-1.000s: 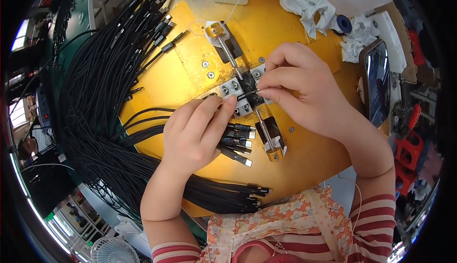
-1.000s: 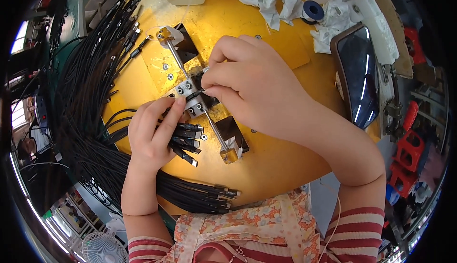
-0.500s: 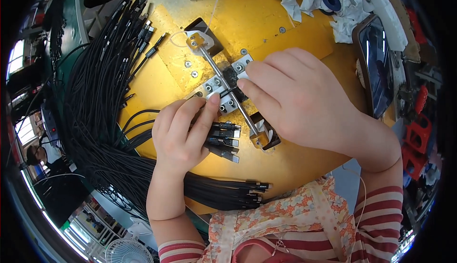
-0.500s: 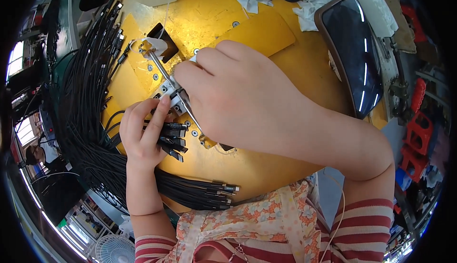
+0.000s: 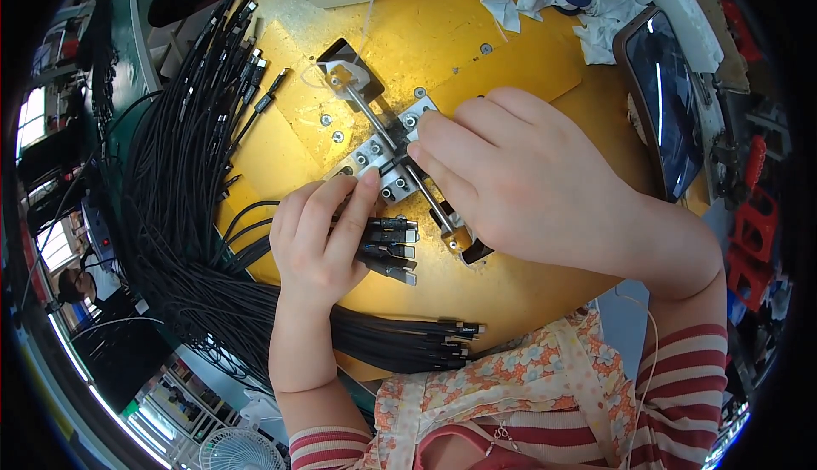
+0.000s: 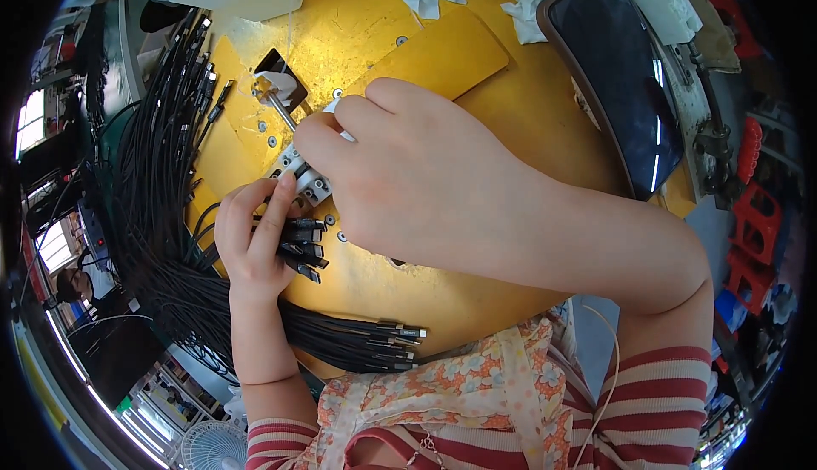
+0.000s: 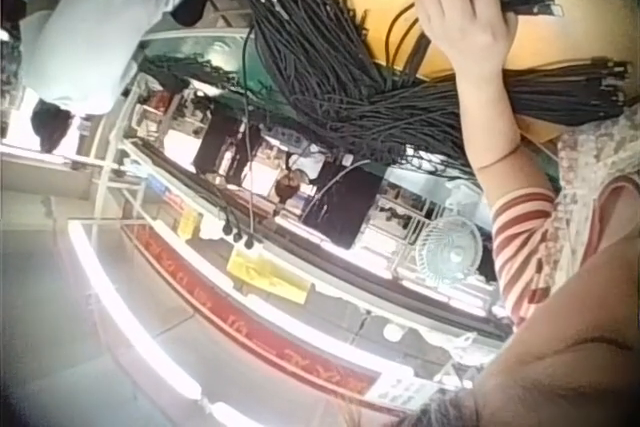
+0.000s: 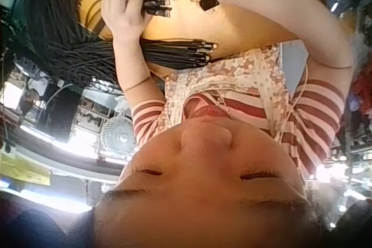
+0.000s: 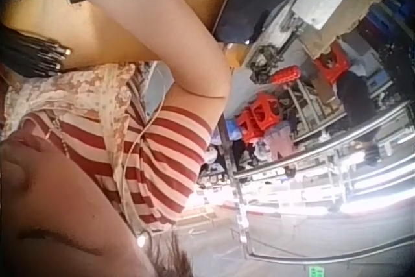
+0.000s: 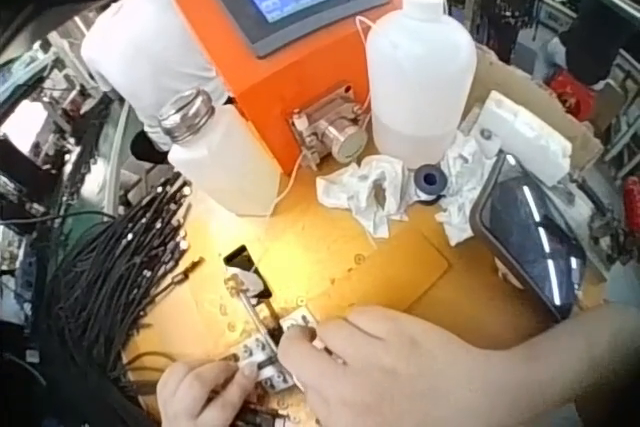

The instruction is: Manually inserting cable ends into a processing machine for assembly or termination on a factory workbench.

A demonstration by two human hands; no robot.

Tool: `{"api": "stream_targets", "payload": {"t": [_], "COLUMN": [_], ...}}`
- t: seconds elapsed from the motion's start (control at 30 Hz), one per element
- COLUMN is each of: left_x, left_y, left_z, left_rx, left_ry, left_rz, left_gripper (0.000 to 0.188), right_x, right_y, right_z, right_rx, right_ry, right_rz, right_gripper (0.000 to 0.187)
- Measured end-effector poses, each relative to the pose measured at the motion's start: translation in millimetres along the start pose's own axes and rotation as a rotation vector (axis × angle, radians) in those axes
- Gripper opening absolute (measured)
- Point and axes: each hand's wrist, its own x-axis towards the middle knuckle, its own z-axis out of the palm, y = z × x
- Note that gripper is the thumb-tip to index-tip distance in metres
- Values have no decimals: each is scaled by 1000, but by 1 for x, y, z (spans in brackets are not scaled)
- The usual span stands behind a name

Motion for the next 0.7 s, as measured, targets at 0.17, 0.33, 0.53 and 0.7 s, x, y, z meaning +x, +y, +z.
{"api": "stream_targets", "payload": {"t": [0.17,0.33,0.53,0.7], "left_x": [3,0,-5,3], "left_y": [0,-3,-12,-7], "left_z": [-2,0,0,-23], "left_rx": [10,-10,-87,-307], "left_ry": [-7,5,14,70], "left_rz": [9,8,24,-74], "left_gripper": [45,46,48,40], "right_x": [0,-2,-1,-2], "right_y": [2,8,9,13], "right_z": [-2,-4,-5,-8], "right_rx": [-8,31,62,78], "right_ry": [-28,-94,-107,-90], "right_rz": [-15,-70,-94,-77], "right_gripper": [23,23,25,24]}}
